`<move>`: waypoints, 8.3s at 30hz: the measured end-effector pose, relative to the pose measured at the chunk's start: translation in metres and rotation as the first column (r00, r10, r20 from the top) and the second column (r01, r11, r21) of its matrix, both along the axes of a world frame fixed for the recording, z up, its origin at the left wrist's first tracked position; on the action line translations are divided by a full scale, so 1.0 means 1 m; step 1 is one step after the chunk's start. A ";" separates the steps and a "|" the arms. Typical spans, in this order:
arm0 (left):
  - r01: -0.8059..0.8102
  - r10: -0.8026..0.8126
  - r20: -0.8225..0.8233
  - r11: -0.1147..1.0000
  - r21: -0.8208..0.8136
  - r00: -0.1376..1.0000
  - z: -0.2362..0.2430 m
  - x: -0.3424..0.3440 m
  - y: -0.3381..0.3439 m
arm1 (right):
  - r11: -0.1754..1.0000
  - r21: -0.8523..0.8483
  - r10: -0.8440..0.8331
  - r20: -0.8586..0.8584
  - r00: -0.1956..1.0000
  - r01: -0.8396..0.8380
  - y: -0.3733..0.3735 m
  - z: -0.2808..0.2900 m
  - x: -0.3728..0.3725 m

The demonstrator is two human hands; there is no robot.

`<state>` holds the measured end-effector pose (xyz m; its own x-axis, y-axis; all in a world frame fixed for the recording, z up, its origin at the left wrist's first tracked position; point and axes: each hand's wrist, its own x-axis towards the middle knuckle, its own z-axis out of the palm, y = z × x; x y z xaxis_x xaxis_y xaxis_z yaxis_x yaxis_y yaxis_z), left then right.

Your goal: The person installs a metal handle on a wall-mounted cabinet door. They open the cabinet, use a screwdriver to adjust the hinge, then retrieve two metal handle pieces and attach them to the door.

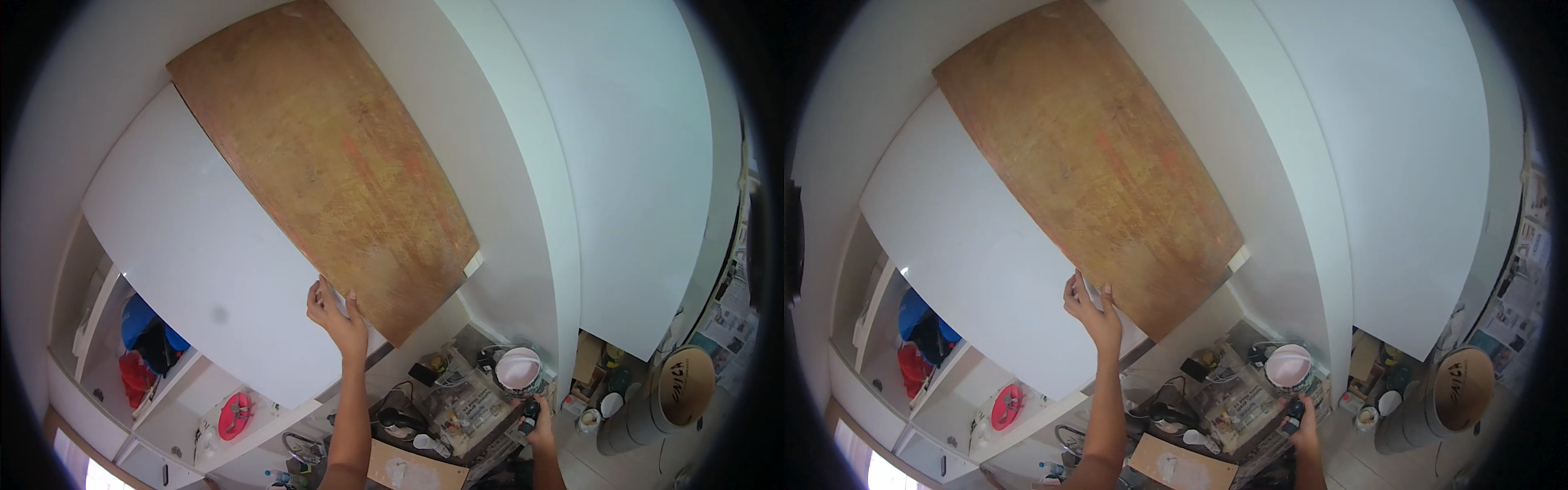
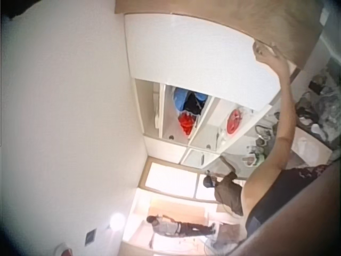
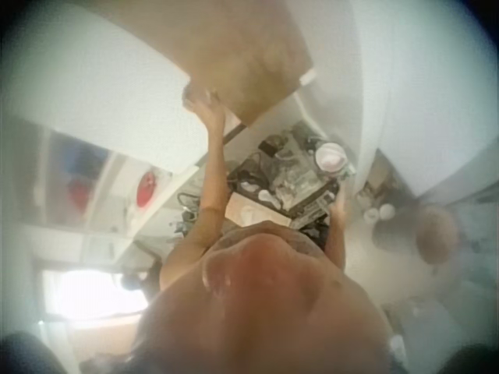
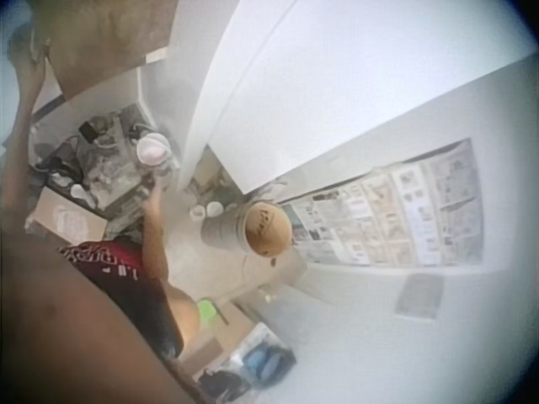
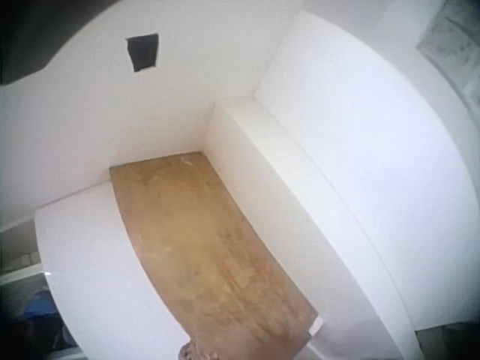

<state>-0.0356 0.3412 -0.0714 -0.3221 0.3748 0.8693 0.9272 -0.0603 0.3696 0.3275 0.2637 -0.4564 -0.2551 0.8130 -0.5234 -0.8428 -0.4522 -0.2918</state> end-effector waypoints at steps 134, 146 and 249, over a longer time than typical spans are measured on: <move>-0.208 0.205 0.041 0.972 0.111 0.978 -0.254 -0.274 -0.221 | 0.556 -0.357 0.754 0.597 0.275 -0.751 -0.088 -0.042 -0.172; -0.222 0.219 0.100 0.975 0.015 0.971 -0.254 -0.271 -0.228 | 0.529 -0.373 0.774 0.581 0.253 -0.762 -0.095 -0.052 -0.142; -0.550 0.510 -0.695 0.812 0.195 0.507 0.287 -0.091 0.059 | 0.948 -0.153 0.312 0.280 0.908 -0.278 -0.018 -0.026 -0.061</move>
<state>-0.1265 0.4004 0.2156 0.2075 0.3866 0.8986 0.7488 0.5283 -0.4002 0.2661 0.2453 -0.4822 -0.2939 0.6597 -0.6917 -0.5478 -0.7092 -0.4438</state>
